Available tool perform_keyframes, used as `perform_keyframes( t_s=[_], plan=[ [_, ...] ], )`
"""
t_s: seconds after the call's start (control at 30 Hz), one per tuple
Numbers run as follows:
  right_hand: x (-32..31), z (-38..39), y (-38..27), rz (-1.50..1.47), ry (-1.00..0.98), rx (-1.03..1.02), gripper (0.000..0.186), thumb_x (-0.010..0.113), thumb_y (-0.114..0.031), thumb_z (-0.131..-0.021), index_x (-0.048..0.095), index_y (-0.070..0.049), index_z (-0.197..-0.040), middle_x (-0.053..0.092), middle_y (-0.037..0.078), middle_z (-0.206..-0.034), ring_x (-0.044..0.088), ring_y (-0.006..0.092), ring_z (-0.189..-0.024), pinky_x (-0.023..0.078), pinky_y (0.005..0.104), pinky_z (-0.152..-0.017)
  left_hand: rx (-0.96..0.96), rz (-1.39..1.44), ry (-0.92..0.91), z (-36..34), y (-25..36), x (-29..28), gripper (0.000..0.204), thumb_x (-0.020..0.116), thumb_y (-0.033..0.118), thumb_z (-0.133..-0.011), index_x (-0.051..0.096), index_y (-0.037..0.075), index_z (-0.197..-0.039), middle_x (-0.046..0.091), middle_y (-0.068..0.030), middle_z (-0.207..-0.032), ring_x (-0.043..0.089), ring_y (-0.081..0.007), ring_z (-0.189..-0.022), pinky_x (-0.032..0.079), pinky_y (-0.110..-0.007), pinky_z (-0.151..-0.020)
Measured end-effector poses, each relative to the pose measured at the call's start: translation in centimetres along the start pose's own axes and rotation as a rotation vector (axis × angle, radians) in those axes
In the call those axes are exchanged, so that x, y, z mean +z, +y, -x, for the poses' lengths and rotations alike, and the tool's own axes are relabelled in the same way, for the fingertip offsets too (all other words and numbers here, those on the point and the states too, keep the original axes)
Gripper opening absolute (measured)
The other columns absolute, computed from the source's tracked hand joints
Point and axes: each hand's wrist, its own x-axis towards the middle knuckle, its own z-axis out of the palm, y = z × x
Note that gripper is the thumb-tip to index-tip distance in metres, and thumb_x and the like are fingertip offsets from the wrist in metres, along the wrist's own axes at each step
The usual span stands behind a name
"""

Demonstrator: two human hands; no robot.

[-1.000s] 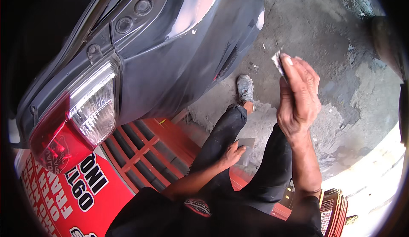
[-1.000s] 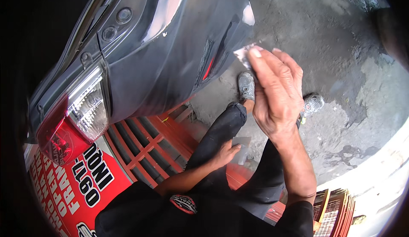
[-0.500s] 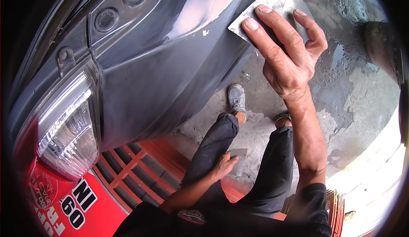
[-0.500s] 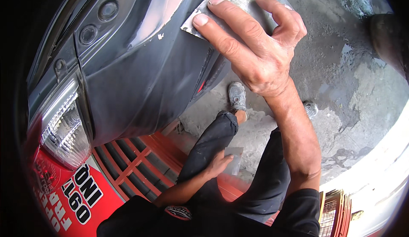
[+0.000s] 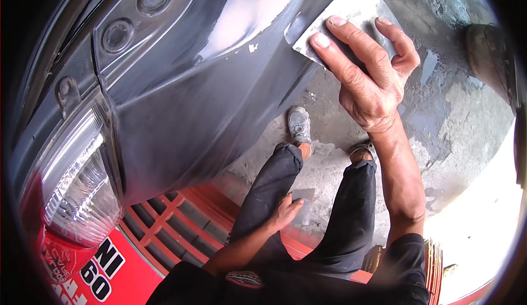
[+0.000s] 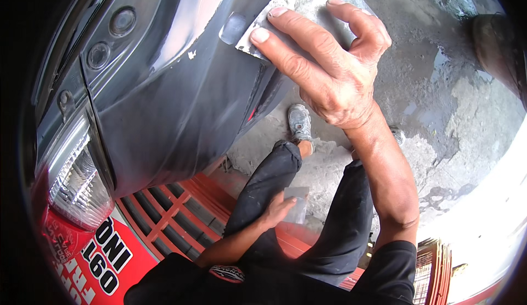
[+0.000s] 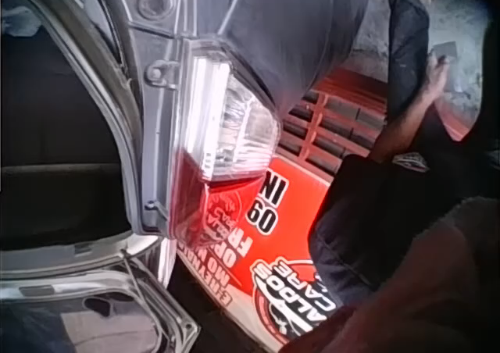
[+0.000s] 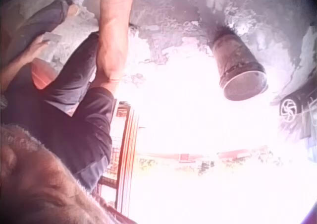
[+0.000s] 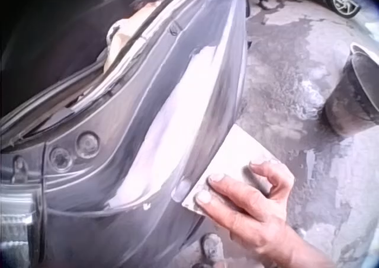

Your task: Applying and smoothing body filler on a car bumper using a spatula and sanding the surface.

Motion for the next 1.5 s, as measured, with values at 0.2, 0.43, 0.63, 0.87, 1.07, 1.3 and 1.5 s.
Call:
perform_keyframes(
  t_s=[0.2,0.43,0.63,0.87,1.07,1.3,1.5],
  plan=[
    [-0.5,-1.7,-0.2,0.002,0.028,-0.003,0.025,0.075,-0.019,-0.095,0.088,-0.021,-0.116,0.084,0.003,-0.116,0.073,0.0120,-0.117,0.043,0.0412,-0.117,0.024,-0.072,0.013,0.2,1.8,-0.3,0.039,0.068,0.030,-0.106,0.066,-0.007,-0.121,0.074,-0.0288,-0.109,0.073,-0.0420,-0.104,0.055,-0.050,-0.092],
    [1.7,-0.6,0.3,-0.004,0.062,-0.031,0.033,0.075,-0.019,-0.092,0.087,-0.024,-0.123,0.080,0.005,-0.128,0.065,0.0183,-0.127,0.041,0.0417,-0.117,0.047,-0.062,0.014,-0.3,2.5,0.0,0.039,0.068,0.030,-0.105,0.066,-0.007,-0.119,0.073,-0.0288,-0.107,0.073,-0.0412,-0.101,0.055,-0.050,-0.090],
    [0.0,0.2,0.7,0.011,-0.004,-0.014,0.028,0.075,-0.023,-0.094,0.088,-0.024,-0.118,0.080,0.005,-0.128,0.062,0.0214,-0.131,0.039,0.0419,-0.118,0.027,-0.043,0.001,-0.3,2.3,0.0,0.040,0.068,0.031,-0.106,0.066,-0.008,-0.117,0.073,-0.0290,-0.104,0.073,-0.0403,-0.100,0.055,-0.050,-0.089],
    [-0.3,-1.5,0.2,0.014,0.040,-0.012,0.027,0.073,-0.025,-0.095,0.088,-0.024,-0.118,0.082,0.002,-0.122,0.067,0.0169,-0.123,0.041,0.0427,-0.117,0.039,-0.064,0.005,-0.1,2.7,0.2,0.040,0.068,0.031,-0.106,0.067,-0.007,-0.116,0.074,-0.0283,-0.104,0.074,-0.0405,-0.100,0.055,-0.049,-0.089],
    [-0.7,0.2,0.0,-0.004,-0.073,0.012,0.029,0.071,-0.025,-0.098,0.088,-0.025,-0.121,0.081,0.000,-0.125,0.063,0.0196,-0.125,0.041,0.0425,-0.116,0.022,-0.069,-0.018,0.1,3.2,0.4,0.039,0.067,0.029,-0.106,0.068,-0.006,-0.122,0.075,-0.0267,-0.108,0.074,-0.0391,-0.103,0.056,-0.047,-0.091],
    [-1.9,-3.8,-1.2,0.108,-0.001,0.018,0.031,0.078,-0.027,-0.089,0.088,-0.024,-0.118,0.082,0.000,-0.116,0.072,0.0119,-0.115,0.042,0.0414,-0.116,-0.054,-0.047,-0.094,0.3,4.3,-0.2,0.039,0.063,0.020,-0.107,0.065,-0.007,-0.135,0.074,-0.0168,-0.122,0.068,-0.0237,-0.113,0.053,-0.040,-0.101],
    [-2.5,-2.6,-2.3,0.060,-0.051,0.014,0.034,0.079,-0.028,-0.088,0.087,-0.029,-0.121,0.081,-0.004,-0.122,0.065,0.0144,-0.124,0.038,0.0414,-0.119,-0.069,-0.116,-0.088,0.4,4.9,-0.4,0.040,0.063,0.021,-0.107,0.065,-0.006,-0.136,0.074,-0.0169,-0.123,0.068,-0.0234,-0.114,0.052,-0.040,-0.102]
  ],
)
